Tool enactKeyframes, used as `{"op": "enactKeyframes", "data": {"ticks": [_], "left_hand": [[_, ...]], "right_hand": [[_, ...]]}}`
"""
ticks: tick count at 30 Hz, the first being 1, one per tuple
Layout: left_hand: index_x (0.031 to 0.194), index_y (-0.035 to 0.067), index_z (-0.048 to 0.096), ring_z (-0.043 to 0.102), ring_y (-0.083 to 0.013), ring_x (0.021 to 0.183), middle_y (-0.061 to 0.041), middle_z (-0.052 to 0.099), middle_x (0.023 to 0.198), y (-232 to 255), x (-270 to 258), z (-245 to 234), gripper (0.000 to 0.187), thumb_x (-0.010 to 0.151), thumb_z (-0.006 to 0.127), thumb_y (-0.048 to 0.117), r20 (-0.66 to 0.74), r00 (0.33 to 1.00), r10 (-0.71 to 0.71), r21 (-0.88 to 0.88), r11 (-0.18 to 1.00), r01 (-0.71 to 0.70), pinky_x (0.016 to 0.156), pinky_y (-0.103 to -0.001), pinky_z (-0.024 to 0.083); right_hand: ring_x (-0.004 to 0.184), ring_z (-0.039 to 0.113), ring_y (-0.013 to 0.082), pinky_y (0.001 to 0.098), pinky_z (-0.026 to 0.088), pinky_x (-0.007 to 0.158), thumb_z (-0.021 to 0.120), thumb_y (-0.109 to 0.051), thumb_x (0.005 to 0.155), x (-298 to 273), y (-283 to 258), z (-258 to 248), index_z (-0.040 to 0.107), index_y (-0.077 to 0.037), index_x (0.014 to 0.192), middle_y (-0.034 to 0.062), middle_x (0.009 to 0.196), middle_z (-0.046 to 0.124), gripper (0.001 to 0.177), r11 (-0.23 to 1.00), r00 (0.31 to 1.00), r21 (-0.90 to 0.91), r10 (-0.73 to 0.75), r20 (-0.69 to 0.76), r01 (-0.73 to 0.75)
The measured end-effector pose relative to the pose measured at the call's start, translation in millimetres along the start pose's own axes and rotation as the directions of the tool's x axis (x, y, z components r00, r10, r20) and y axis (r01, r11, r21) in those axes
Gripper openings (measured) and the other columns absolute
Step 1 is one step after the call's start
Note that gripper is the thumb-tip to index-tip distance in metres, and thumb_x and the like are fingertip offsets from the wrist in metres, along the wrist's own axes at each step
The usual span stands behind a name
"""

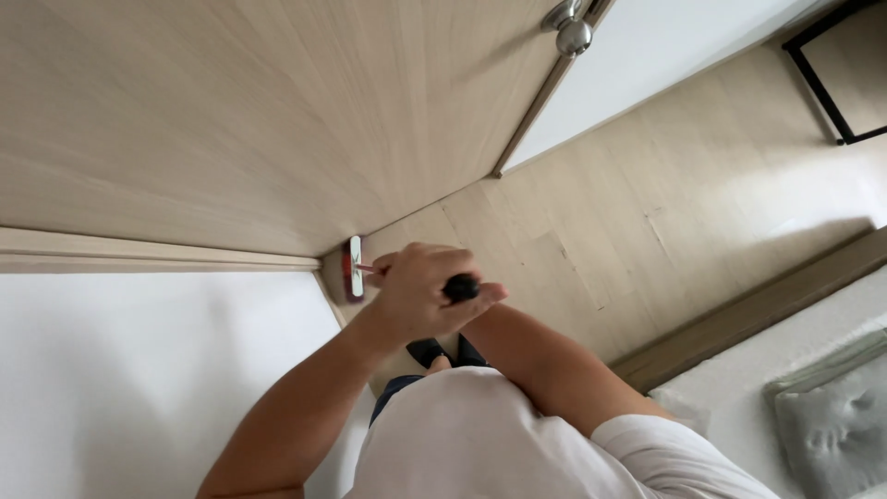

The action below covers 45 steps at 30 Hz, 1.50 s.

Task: The recorder uses a broom and dustpan to sweep debris from a bedroom and hallway into a kitchen area for disposal.

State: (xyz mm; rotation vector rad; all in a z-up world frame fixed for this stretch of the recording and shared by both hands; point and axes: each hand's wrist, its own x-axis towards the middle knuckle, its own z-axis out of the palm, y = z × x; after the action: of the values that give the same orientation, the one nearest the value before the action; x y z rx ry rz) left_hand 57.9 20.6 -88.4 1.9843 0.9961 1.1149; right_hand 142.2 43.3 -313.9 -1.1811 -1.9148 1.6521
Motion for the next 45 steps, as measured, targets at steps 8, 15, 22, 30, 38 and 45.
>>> {"op": "enactKeyframes", "data": {"ticks": [8,15,22,30,38,45], "left_hand": [[0.071,0.012,0.054,0.050,-0.0108,0.049,0.000,0.049,0.056,3.2,4.6,0.0,0.039,0.097,0.078,0.029,-0.027,0.995,0.100,-0.328,0.939,-0.103,0.048,-0.028,0.036],[0.075,0.007,0.057,0.050,-0.0073,0.052,-0.002,0.058,0.062,-2.2,-4.8,17.2,0.033,0.101,0.073,0.020,-0.183,0.982,-0.041,-0.518,0.853,-0.062,0.050,-0.025,0.037],[0.072,0.009,0.056,0.043,-0.0061,0.044,0.001,0.049,0.057,76.7,36.9,-14.1,0.036,0.098,0.074,0.024,-0.150,0.987,0.064,-0.453,0.883,-0.126,0.044,-0.024,0.031],[0.072,0.010,0.059,0.059,-0.0163,0.053,-0.003,0.056,0.061,28.2,61.4,73.5,0.037,0.094,0.078,0.031,0.151,0.978,0.141,-0.208,0.972,-0.108,0.052,-0.032,0.048],[0.067,0.010,0.060,0.060,-0.0153,0.053,-0.001,0.059,0.060,11.4,67.2,85.7,0.036,0.092,0.079,0.028,0.263,0.948,0.179,-0.303,0.948,-0.095,0.061,-0.034,0.047],[0.066,0.008,0.057,0.055,-0.0080,0.049,0.000,0.060,0.058,-4.3,89.1,69.9,0.034,0.094,0.074,0.019,0.182,0.978,0.105,-0.583,0.812,0.022,0.047,-0.025,0.039]], "right_hand": [[0.080,0.070,0.0209,0.0378,0.055,0.068,0.073,-0.019,0.086,-5.1,5.8,-48.5,0.074,-0.008,0.087,0.0101,0.086,0.072,0.011,0.960,0.991,0.257,0.089,0.095,-0.111],[0.067,0.056,0.0297,0.0412,0.049,0.065,0.079,-0.020,0.080,-27.9,140.5,-78.9,0.068,0.000,0.079,0.0171,0.074,0.065,0.023,0.933,0.993,-0.350,0.053,-0.101,-0.085],[0.067,0.061,0.0238,0.0376,0.051,0.066,0.080,-0.019,0.078,-56.4,-7.1,-81.4,0.069,-0.002,0.083,0.0131,0.077,0.067,0.022,0.974,0.972,-0.201,-0.146,-0.184,0.108],[0.078,0.063,0.0094,0.0302,0.054,0.070,0.072,-0.018,0.098,-88.3,-60.4,-90.9,0.070,0.001,0.114,0.0005,0.089,0.068,0.025,0.949,0.946,0.142,-0.251,-0.205,0.282],[0.078,0.061,0.0117,0.0303,0.053,0.073,0.067,-0.015,0.097,-80.1,22.9,-116.6,0.069,0.002,0.107,0.0030,0.087,0.065,0.019,0.961,0.949,0.187,-0.144,-0.280,0.201],[0.069,0.061,0.0184,0.0357,0.052,0.068,0.074,-0.017,0.088,-73.1,96.5,-135.1,0.071,-0.001,0.093,0.0082,0.081,0.066,0.017,0.998,0.912,-0.060,-0.005,-0.409,-0.021]]}}
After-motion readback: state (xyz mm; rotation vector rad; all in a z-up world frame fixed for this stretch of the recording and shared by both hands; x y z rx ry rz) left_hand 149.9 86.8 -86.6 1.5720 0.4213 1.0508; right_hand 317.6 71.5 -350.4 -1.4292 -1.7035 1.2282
